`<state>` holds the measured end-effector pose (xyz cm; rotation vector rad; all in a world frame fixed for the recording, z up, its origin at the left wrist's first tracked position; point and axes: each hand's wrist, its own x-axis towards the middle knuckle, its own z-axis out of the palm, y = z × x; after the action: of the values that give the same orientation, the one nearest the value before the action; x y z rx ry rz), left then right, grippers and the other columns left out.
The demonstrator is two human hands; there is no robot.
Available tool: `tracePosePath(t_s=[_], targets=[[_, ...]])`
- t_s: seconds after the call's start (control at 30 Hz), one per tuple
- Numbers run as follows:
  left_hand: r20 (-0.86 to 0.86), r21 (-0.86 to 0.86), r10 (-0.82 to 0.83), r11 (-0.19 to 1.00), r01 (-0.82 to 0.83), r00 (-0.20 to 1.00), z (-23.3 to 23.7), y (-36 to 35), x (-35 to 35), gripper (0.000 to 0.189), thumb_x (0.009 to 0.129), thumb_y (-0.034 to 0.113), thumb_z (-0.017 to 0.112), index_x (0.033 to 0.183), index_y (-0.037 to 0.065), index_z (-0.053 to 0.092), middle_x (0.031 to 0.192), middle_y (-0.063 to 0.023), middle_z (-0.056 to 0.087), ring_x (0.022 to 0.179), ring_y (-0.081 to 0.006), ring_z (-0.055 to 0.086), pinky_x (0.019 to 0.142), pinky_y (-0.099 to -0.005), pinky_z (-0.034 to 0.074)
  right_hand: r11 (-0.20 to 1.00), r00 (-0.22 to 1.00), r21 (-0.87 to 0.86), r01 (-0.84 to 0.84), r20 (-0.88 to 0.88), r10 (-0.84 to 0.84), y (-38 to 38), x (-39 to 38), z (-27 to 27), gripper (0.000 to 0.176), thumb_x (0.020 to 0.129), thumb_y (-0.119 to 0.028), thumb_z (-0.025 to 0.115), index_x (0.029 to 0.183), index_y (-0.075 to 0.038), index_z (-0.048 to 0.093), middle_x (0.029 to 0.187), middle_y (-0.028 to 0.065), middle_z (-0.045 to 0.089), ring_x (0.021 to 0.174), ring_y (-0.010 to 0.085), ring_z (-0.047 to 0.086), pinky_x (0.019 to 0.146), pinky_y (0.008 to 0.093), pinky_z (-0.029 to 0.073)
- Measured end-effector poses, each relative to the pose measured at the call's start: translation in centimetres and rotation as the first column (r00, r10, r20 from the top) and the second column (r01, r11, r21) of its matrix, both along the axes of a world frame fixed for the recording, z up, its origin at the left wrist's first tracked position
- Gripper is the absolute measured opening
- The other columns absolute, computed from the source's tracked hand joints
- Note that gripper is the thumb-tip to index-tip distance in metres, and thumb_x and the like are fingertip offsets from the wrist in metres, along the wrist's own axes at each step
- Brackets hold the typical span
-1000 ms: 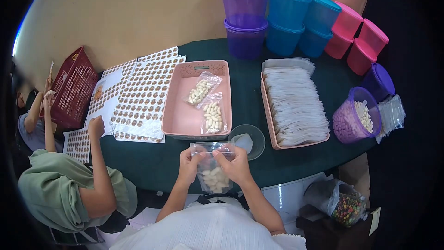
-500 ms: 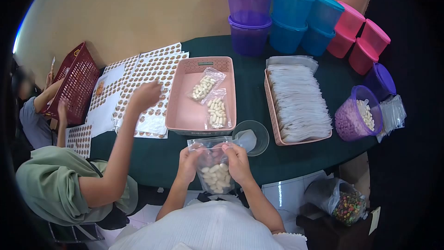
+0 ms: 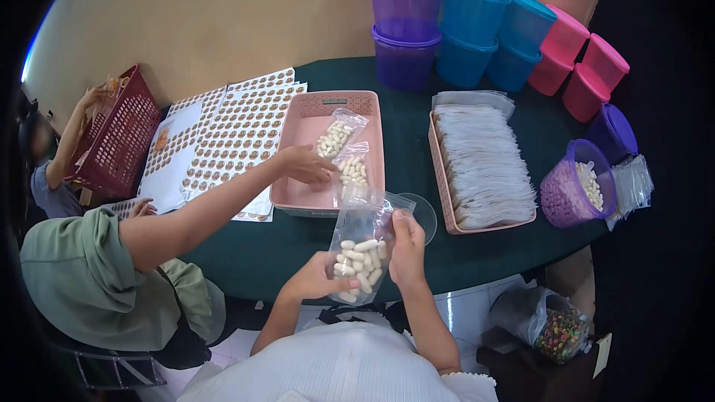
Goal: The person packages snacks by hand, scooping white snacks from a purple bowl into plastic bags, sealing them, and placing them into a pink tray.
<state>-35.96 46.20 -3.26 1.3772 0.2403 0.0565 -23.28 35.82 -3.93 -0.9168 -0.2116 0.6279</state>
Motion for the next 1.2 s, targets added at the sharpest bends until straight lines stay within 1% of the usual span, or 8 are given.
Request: tracePosePath(t_s=[0.1,0.27,0.57,0.77,0.9,0.97,1.07,1.2], targets=[[-0.093,-0.098,0.036,0.994,-0.045,0.995,0.1,-0.3,0.0,0.030,0.076,0.011,0.064,0.100,-0.005,0.053,0.089,-0.0069,0.060,0.078,-0.0100,0.057,0.067,-0.0234,0.048,0.994,0.999,-0.099,-0.050,-0.014,0.049,-0.4,0.2,1.1,0.021,0.087,-0.014,0.043,0.099,0.001,0.050,0.088,0.0063,0.056,0.076,0.0115,0.054,0.069,0.0263,0.047],[0.033,-0.181,0.482,0.865,-0.469,0.876,-0.2,2.4,1.1,0.031,0.077,0.010,0.061,0.101,-0.006,0.049,0.092,-0.0116,0.060,0.078,-0.0160,0.060,0.069,-0.0273,0.051,0.968,0.981,-0.162,-0.191,0.011,0.196,-1.2,-0.2,1.1,0.025,0.086,-0.013,0.044,0.107,-0.001,0.044,0.093,0.0085,0.052,0.077,0.0125,0.054,0.073,0.0297,0.046],[0.061,-0.009,0.361,0.932,-0.361,0.930,-1.5,9.1,7.8,0.041,0.076,0.010,0.063,0.107,-0.008,0.045,0.092,-0.0127,0.059,0.074,-0.0142,0.060,0.062,-0.0235,0.050,0.953,0.971,-0.210,-0.219,0.045,0.233,-3.7,0.2,-0.1,0.022,0.083,-0.012,0.049,0.101,0.000,0.049,0.089,0.0066,0.054,0.074,0.0096,0.053,0.072,0.0237,0.044],[0.112,0.436,0.640,0.655,-0.617,0.760,-5.6,12.2,10.7,0.066,0.068,0.023,0.071,0.114,-0.010,0.037,0.099,-0.0201,0.054,0.091,-0.0231,0.054,0.070,-0.0297,0.047,0.946,0.987,-0.294,-0.136,0.046,0.157,-6.8,0.0,-0.7,0.019,0.084,-0.012,0.049,0.097,0.000,0.053,0.083,0.0050,0.056,0.073,0.0085,0.052,0.071,0.0220,0.043],[0.052,0.497,0.528,0.723,-0.480,0.848,-6.7,13.0,10.1,0.069,0.069,0.026,0.068,0.118,-0.009,0.034,0.106,-0.0235,0.049,0.097,-0.0287,0.051,0.077,-0.0348,0.044,0.937,0.999,-0.348,-0.021,0.028,0.033,-8.8,-0.1,-2.0,0.019,0.086,-0.013,0.047,0.096,0.001,0.057,0.074,0.0024,0.055,0.070,0.0071,0.050,0.068,0.0206,0.042],[0.054,0.670,0.587,0.579,-0.465,0.808,-8.0,13.2,10.3,0.066,0.072,0.029,0.065,0.119,-0.007,0.035,0.113,-0.0241,0.044,0.105,-0.0312,0.046,0.088,-0.0368,0.037,0.930,0.998,-0.367,0.024,0.069,0.001,-10.0,0.0,-2.4,0.020,0.086,-0.012,0.046,0.097,0.000,0.057,0.071,0.0015,0.053,0.068,0.0066,0.049,0.066,0.0202,0.041],[0.254,0.686,0.560,0.471,-0.555,0.789,-5.2,10.7,9.8,0.058,0.076,0.027,0.061,0.118,-0.004,0.036,0.117,-0.0206,0.043,0.112,-0.0309,0.040,0.095,-0.0395,0.029,0.907,0.991,-0.412,0.090,0.131,-0.038,-11.8,0.2,-2.3,0.021,0.086,-0.010,0.045,0.100,0.001,0.056,0.067,0.0003,0.051,0.065,0.0067,0.047,0.067,0.0211,0.041],[0.265,0.502,0.576,0.602,-0.621,0.773,0.6,4.1,8.7,0.046,0.078,0.022,0.058,0.115,-0.001,0.041,0.116,-0.0158,0.044,0.114,-0.0267,0.038,0.096,-0.0409,0.027,0.905,0.982,-0.381,0.189,0.087,-0.168,-14.1,0.9,-2.2,0.022,0.084,-0.009,0.046,0.101,0.001,0.056,0.064,-0.0006,0.050,0.063,0.0075,0.048,0.071,0.0224,0.041]])
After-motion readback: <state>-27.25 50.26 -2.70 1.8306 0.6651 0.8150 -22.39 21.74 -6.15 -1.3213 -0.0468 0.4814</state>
